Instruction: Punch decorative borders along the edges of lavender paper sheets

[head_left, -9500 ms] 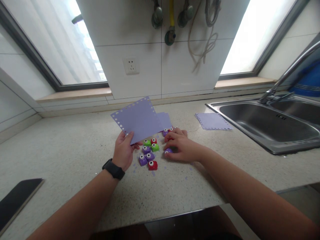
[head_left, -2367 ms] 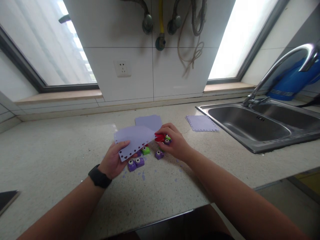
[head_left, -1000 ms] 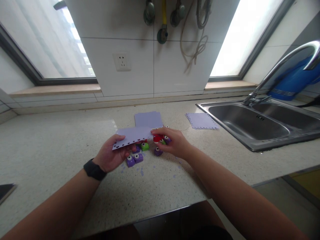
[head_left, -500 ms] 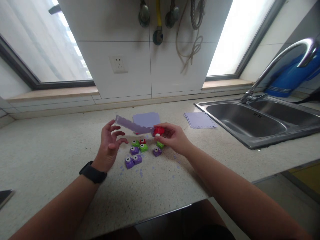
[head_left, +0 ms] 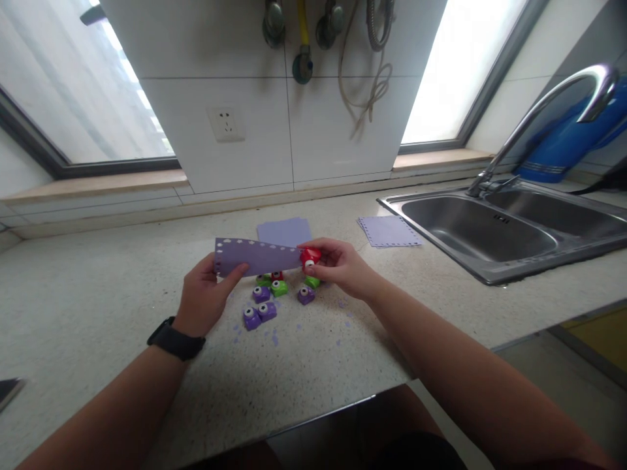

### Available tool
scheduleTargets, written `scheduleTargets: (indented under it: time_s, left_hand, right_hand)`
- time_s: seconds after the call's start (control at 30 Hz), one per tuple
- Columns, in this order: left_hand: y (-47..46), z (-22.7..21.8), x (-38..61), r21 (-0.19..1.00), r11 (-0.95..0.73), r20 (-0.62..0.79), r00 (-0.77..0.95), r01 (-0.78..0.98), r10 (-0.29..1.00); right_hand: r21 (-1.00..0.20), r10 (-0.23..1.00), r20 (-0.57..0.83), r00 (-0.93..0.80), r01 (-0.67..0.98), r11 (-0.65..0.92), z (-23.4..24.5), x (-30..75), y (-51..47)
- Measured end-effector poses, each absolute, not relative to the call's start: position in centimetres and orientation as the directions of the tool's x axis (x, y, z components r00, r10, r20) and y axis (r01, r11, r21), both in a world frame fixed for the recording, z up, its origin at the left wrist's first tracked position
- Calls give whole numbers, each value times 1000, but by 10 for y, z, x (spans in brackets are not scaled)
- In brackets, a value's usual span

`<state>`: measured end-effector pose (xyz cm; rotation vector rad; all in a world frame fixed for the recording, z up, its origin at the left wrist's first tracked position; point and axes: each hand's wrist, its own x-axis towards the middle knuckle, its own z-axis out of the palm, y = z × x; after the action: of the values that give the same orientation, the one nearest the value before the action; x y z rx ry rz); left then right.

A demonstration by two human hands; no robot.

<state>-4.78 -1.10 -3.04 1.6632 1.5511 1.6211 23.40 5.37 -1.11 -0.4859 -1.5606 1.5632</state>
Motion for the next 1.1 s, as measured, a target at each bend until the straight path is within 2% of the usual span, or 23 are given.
scheduleTargets:
  time_s: [0.17,1.1]
  left_hand:
    - [-16,-27,-43,859,-311,430,-246,406,869]
    - [-17,-33,-43,832,-311,453,-238,458,859]
  right_hand:
    - [-945,817,259,-515,-309,105,-12,237,56]
    - [-936,852,284,-441,-322,145,-16,233,58]
